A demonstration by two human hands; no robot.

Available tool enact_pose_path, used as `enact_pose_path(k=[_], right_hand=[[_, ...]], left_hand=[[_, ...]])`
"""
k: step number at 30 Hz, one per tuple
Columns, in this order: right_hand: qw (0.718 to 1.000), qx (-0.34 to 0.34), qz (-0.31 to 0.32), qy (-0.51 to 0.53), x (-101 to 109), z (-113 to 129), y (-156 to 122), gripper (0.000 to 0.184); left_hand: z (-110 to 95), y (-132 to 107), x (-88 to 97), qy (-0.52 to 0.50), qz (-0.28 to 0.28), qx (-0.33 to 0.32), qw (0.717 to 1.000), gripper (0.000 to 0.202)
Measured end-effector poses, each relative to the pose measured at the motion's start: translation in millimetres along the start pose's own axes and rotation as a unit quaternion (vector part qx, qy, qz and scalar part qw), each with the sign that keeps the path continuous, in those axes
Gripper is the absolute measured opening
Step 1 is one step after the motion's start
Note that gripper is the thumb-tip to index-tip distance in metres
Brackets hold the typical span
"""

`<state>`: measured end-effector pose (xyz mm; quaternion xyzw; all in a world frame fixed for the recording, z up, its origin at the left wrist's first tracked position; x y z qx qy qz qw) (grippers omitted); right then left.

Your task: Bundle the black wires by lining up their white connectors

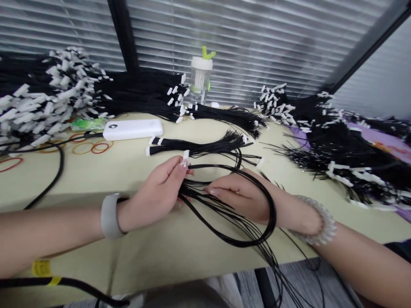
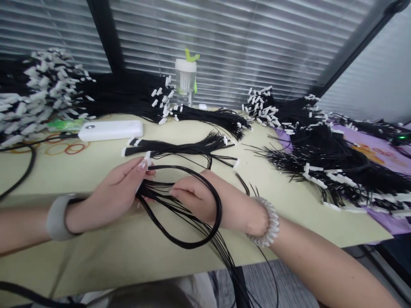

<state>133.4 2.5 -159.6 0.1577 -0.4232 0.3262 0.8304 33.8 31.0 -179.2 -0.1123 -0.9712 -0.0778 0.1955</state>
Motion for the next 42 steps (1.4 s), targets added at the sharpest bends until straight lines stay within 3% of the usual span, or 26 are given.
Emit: enact_pose_path(k=[8, 13, 21, 23, 27, 28, 30, 32, 35, 38, 40, 42], right_hand=[[0.992, -0.011, -0.089, 0.084, -7, -7, 9, 0.02], [0.997, 0.043, -0.052, 0.022, -8, 10, 9, 0.025], [0.983, 0.087, -0.113, -0.113, -2, 19, 7, 0.019], [0.985, 0.081, -0.096, -0.119, 3, 16, 5, 0.015], [0.995, 0.027, 0.023, -0.092, 14, -3, -3, 0.011], [0.995, 0.004, 0.023, -0.093, 24, -9, -6, 0.01], [0.995, -0.037, -0.02, -0.095, 49, -22, -9, 0.011], [0.985, -0.065, -0.115, -0.107, 80, -33, -13, 0.011], [0.946, -0.089, -0.286, -0.126, 124, -46, -29, 0.007], [0.897, -0.098, -0.416, -0.115, 153, -60, -50, 0.013], [0.868, -0.078, -0.487, -0.056, 168, -69, -62, 0.02], [0.837, -0.018, -0.538, 0.097, 177, -78, -70, 0.024]], left_hand=[[-3, -4, -5.2, -0.003, 0.025, 0.0, 1.0, 0.029], [-2, -4, -6.8, 0.005, 0.039, 0.001, 0.999, 0.029], [0, 0, -8.0, -0.015, 0.041, 0.019, 0.999, 0.03], [3, 2, -6.5, -0.031, 0.031, 0.036, 0.998, 0.032], [7, 6, -4.0, -0.064, 0.02, 0.065, 0.996, 0.033], [7, 6, -3.4, -0.07, 0.018, 0.067, 0.995, 0.033], [7, 6, -2.8, -0.077, 0.017, 0.073, 0.994, 0.032], [8, 5, -2.9, -0.08, 0.017, 0.078, 0.994, 0.032], [9, 5, -3.6, -0.084, 0.018, 0.078, 0.993, 0.032], [10, 6, -4.2, -0.085, 0.018, 0.069, 0.994, 0.033], [10, 6, -4.3, -0.082, 0.018, 0.066, 0.994, 0.033], [10, 6, -4.6, -0.076, 0.021, 0.065, 0.995, 0.033]])
Point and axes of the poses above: each hand's wrist, its own y-axis towards the middle knuckle, its own x-axis out of the back of the hand, z = x × y, the point moved 10 cm from there along y, towards the middle knuckle, and after that the axes turned 7 degrees about y, right-handed, at the moved point
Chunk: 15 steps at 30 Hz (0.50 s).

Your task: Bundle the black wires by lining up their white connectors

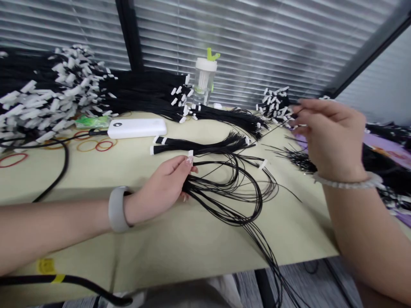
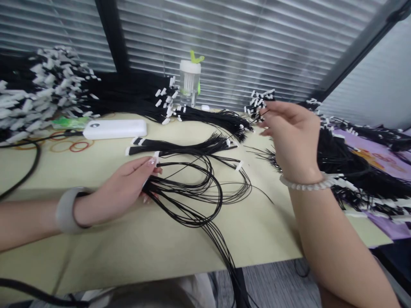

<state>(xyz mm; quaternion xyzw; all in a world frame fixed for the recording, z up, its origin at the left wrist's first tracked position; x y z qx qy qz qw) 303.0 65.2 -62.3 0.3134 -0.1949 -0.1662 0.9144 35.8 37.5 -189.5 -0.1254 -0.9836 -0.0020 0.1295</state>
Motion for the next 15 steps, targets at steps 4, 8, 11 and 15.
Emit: enact_pose_path(k=[4, 8, 11, 15], right_hand=[[0.949, -0.087, -0.034, 0.3, -4, -8, 0, 0.014], [0.943, -0.147, -0.052, 0.295, -12, 0, -11, 0.018], [0.95, -0.121, -0.045, 0.285, -13, 12, -14, 0.021], [0.964, -0.065, -0.011, 0.256, -15, 23, -18, 0.004]], left_hand=[[-1, -1, -1.8, 0.013, 0.012, -0.001, 1.0, 0.034], [-2, -2, -3.3, 0.012, 0.022, -0.006, 1.0, 0.034], [-2, -3, -2.5, 0.013, 0.018, -0.006, 1.0, 0.033], [-4, -2, -3.2, 0.021, 0.021, -0.008, 1.0, 0.032]])
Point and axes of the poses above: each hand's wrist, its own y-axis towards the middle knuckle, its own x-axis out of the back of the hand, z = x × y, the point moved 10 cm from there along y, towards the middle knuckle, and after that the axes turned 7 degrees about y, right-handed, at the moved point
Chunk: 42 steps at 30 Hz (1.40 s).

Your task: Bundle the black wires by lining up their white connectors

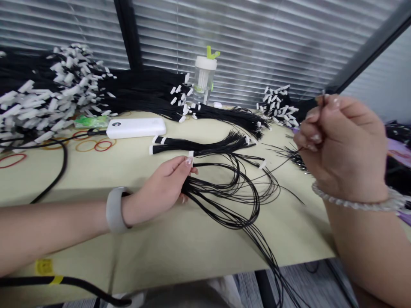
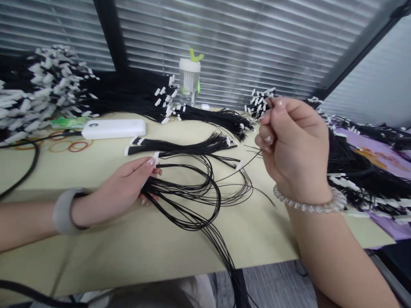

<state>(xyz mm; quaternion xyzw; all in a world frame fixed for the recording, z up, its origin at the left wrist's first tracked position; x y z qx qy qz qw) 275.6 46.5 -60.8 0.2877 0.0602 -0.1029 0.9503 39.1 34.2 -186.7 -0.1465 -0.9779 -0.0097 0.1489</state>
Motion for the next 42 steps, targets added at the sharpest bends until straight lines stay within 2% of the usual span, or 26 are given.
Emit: enact_pose_path(k=[2, 4, 6, 9, 12, 14, 18, 20, 23, 25, 28, 31, 35, 42], right_hand=[[0.998, 0.011, 0.031, -0.046, -9, 0, -8, 0.004], [0.988, 0.022, 0.073, -0.135, -24, 0, -21, 0.006], [0.962, 0.042, 0.137, -0.232, -46, -1, -37, 0.009], [0.915, 0.104, 0.231, -0.315, -78, -1, -61, 0.006], [0.873, 0.161, 0.271, -0.372, -94, -4, -77, 0.005], [0.858, 0.171, 0.279, -0.396, -97, -9, -81, 0.007], [0.846, 0.185, 0.296, -0.402, -102, -10, -88, 0.006], [0.847, 0.215, 0.293, -0.388, -103, 2, -92, 0.003], [0.853, 0.281, 0.245, -0.365, -98, 31, -97, 0.007], [0.855, 0.282, 0.243, -0.362, -97, 37, -99, 0.009], [0.845, 0.219, 0.299, -0.386, -104, 16, -100, 0.005], [0.83, 0.198, 0.318, -0.414, -107, -4, -98, 0.007], [0.814, 0.217, 0.323, -0.432, -110, -15, -99, 0.011], [0.788, 0.266, 0.317, -0.456, -116, -13, -106, 0.016]], left_hand=[[-1, 0, -1.2, 0.003, 0.004, -0.005, 1.0, 0.032], [-1, -1, -3.8, 0.005, 0.013, -0.009, 1.0, 0.032], [0, -2, -6.9, 0.005, 0.024, -0.01, 1.0, 0.032], [0, -4, -9.8, 0.009, 0.039, -0.016, 0.999, 0.032], [-3, -6, -11.5, 0.026, 0.054, -0.023, 0.998, 0.031], [-6, -7, -12.6, 0.035, 0.065, -0.027, 0.997, 0.031], [-8, -8, -14.0, 0.031, 0.076, -0.021, 0.996, 0.03], [-7, -8, -13.0, 0.033, 0.07, -0.017, 0.997, 0.03], [-7, -7, -10.2, 0.047, 0.053, -0.02, 0.997, 0.031], [-7, -7, -9.9, 0.054, 0.051, -0.024, 0.997, 0.032], [-8, -8, -13.3, 0.045, 0.068, -0.024, 0.996, 0.031], [-8, -8, -16.8, 0.04, 0.088, -0.022, 0.995, 0.03], [-9, -9, -15.6, 0.055, 0.084, -0.03, 0.994, 0.03], [-7, -9, -16.8, 0.053, 0.093, -0.031, 0.994, 0.03]])
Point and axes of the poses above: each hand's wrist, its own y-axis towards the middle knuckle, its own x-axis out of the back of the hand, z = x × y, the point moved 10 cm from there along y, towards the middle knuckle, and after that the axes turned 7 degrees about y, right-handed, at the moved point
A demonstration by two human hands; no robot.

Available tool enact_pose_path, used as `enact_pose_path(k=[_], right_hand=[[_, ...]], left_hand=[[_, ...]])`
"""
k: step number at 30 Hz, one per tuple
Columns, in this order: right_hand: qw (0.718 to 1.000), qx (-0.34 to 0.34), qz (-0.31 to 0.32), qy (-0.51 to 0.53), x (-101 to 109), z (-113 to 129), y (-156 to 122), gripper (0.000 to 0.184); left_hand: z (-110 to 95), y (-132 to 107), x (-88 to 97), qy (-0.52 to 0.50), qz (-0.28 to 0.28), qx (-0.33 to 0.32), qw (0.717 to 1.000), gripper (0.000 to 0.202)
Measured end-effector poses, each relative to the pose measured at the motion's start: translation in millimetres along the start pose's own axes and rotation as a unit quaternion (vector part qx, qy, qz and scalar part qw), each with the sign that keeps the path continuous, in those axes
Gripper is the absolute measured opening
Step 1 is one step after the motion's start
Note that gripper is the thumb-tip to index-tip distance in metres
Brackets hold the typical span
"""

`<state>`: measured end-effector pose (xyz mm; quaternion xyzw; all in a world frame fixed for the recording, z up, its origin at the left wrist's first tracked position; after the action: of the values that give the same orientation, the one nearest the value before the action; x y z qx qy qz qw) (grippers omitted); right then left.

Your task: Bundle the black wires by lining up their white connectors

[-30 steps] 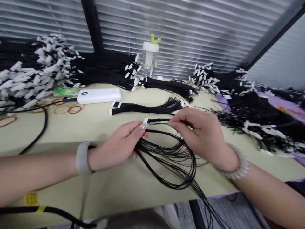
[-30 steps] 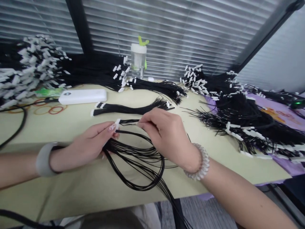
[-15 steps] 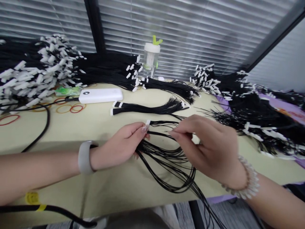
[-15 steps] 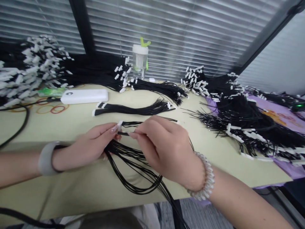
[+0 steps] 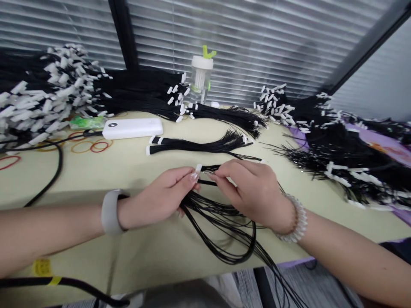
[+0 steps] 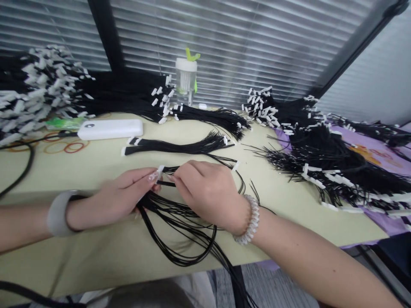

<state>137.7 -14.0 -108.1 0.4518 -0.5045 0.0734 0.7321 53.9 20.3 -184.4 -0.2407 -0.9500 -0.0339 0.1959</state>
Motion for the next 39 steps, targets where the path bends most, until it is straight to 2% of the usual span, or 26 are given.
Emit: enact_pose_path(k=[6, 13, 20, 24, 33, 39], right_hand=[[0.999, 0.021, 0.012, -0.034, -4, 2, 0, 0.019], [0.992, 0.093, 0.032, -0.083, -7, 12, -5, 0.01], [0.97, 0.176, 0.02, -0.163, -4, 34, -4, 0.016], [0.957, 0.222, -0.01, -0.185, -2, 44, -5, 0.014], [0.956, 0.234, -0.014, -0.173, -5, 45, -4, 0.017], [0.964, 0.215, -0.013, -0.155, -7, 39, -2, 0.014]], left_hand=[[-1, 0, -1.7, 0.0, 0.009, -0.003, 1.0, 0.03], [0, 0, -1.4, 0.004, 0.008, 0.014, 1.0, 0.03], [-2, 3, -0.9, 0.051, 0.011, -0.004, 0.999, 0.034], [-1, 3, -1.4, 0.074, 0.018, -0.01, 0.997, 0.035], [-5, 4, -4.1, 0.116, 0.039, -0.028, 0.992, 0.033], [-3, 4, -5.9, 0.082, 0.047, -0.021, 0.995, 0.032]])
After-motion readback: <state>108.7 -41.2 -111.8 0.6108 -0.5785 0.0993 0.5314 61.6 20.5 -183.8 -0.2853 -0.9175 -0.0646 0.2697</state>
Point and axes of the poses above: each hand's wrist, its own y-axis towards the middle knuckle, its own x-axis out of the back of the hand, z = x × y, the point moved 10 cm from there along y, towards the middle knuckle, and after that the axes turned 7 degrees about y, right-handed, at the moved point
